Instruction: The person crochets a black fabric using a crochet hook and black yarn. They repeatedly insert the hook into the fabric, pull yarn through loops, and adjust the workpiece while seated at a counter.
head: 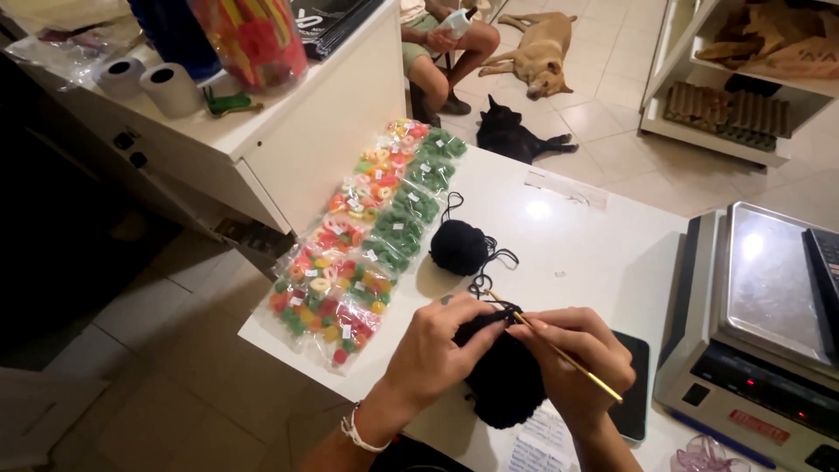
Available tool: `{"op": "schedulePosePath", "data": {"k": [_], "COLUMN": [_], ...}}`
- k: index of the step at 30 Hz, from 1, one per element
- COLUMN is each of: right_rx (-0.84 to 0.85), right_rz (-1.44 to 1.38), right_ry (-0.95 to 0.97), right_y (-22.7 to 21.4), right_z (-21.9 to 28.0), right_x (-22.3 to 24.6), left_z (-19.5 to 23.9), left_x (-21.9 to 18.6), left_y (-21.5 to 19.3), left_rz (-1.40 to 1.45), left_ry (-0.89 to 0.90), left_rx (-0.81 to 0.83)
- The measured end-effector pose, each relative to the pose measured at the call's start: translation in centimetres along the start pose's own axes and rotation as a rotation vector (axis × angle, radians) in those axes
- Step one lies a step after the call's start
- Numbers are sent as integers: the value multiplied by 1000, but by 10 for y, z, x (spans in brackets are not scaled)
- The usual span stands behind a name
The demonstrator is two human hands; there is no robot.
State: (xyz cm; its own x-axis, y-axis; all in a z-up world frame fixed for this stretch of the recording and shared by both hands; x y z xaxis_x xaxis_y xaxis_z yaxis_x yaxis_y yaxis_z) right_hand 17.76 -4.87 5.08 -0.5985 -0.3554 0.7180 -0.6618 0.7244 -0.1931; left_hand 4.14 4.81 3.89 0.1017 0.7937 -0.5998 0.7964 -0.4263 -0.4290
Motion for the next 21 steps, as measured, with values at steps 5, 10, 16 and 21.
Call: {"op": "schedulePosePath", "data": {"k": [5,10,16,21], "right_rx": [-12,-130,-103,24], "right_rz": [-207,-40,-58,2], "right_ry": [178,168,-108,-119], "right_y": [-7,-12,-12,-7], "right_z": [0,-1,12,8], "right_x": [-20,-7,-22,-14], "left_z": [-3,-4,-4,-5], "left_x": [0,-8,-30,-42], "left_y": [3,0,3,12], "left_rz": [224,78,-329,-610], "left_ry": [-130,-53,266,378], "left_rx": [-34,-77,-64,-20]}}
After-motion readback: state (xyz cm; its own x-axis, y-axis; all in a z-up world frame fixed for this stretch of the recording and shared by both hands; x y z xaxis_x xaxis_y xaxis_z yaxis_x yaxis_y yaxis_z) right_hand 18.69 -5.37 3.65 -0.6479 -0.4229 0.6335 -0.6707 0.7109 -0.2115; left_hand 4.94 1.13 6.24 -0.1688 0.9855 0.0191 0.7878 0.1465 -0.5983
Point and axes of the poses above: each hand's wrist, its own z-axis away from the middle knuckle, its own y-axis out of the palm, x = y × z, the point moved 6 cm from there along -z, towards the middle knuckle, and after that the axes turned 15 degrees about y, right-handed, at the moved point
